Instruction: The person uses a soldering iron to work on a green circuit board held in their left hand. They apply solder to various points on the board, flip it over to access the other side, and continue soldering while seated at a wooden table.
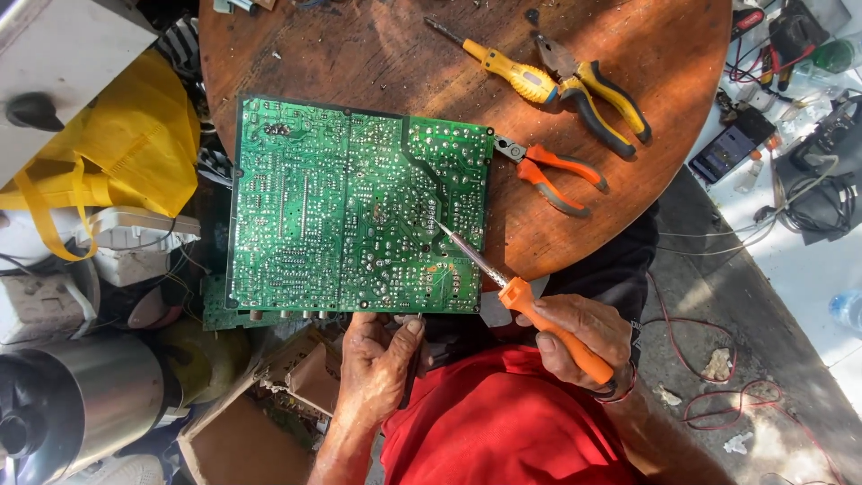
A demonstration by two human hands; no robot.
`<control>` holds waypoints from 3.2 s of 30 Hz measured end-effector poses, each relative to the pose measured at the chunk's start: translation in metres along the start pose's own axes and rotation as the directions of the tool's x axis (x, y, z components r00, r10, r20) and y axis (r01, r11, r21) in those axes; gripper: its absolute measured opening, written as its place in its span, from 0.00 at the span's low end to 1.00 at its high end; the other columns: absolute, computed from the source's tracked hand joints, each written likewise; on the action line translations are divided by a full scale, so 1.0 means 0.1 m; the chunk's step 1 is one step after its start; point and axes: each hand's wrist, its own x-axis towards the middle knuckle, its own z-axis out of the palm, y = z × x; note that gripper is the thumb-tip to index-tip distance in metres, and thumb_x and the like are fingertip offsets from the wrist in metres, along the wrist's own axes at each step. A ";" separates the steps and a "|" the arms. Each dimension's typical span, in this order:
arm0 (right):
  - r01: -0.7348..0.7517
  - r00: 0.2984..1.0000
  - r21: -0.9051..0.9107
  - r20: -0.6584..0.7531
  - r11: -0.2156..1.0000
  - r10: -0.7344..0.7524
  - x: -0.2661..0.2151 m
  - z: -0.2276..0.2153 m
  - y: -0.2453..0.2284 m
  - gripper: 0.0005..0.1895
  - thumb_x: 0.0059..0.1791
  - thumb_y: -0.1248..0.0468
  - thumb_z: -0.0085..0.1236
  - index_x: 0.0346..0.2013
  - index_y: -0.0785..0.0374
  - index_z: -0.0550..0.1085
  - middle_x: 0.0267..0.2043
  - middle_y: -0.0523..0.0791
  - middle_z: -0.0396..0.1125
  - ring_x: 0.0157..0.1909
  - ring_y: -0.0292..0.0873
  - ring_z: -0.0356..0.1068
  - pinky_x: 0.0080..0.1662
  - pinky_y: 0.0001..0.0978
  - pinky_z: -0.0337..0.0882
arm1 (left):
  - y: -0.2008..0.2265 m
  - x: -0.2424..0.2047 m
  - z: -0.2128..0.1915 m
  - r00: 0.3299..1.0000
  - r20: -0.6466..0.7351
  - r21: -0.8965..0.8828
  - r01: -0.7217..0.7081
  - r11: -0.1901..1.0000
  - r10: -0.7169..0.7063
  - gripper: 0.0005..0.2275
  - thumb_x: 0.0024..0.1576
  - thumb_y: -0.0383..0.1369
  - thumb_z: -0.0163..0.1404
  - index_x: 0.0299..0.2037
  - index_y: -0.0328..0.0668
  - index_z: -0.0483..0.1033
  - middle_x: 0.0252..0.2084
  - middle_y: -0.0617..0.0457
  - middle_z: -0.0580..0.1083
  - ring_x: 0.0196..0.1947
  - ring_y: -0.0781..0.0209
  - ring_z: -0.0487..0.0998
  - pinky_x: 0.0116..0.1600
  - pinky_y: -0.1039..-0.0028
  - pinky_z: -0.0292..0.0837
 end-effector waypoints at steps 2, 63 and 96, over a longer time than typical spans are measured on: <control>-0.007 1.000 0.014 0.007 1.000 0.007 0.04 0.02 -0.02 0.14 0.54 0.63 0.52 0.52 0.68 0.72 0.37 0.53 0.76 0.37 0.49 0.83 0.39 0.30 0.85 | 0.00 0.00 0.00 1.000 0.011 -0.005 -0.013 1.000 0.013 0.10 0.58 0.32 0.56 0.40 0.37 0.68 0.18 0.41 0.76 0.16 0.55 0.77 0.22 0.68 0.71; 0.222 0.972 -0.593 0.197 0.774 -0.127 1.50 -1.02 1.60 0.15 0.58 0.61 0.65 0.55 0.64 0.75 0.51 0.50 0.70 0.51 0.52 0.73 0.49 0.42 0.73 | -0.26 0.42 0.30 0.979 -0.206 -0.588 -0.125 0.800 0.001 0.17 0.53 0.20 0.58 0.50 0.31 0.66 0.40 0.38 0.77 0.43 0.47 0.82 0.51 0.65 0.79; -0.845 0.516 0.504 0.676 0.180 0.526 -0.05 0.65 -0.22 0.34 0.55 0.45 0.48 0.60 0.73 0.61 0.40 0.57 0.72 0.40 0.52 0.77 0.32 0.33 0.78 | -0.34 0.43 0.42 0.988 -0.123 -0.707 -0.157 0.690 0.099 0.08 0.61 0.25 0.55 0.34 0.34 0.68 0.34 0.31 0.80 0.28 0.44 0.85 0.32 0.62 0.85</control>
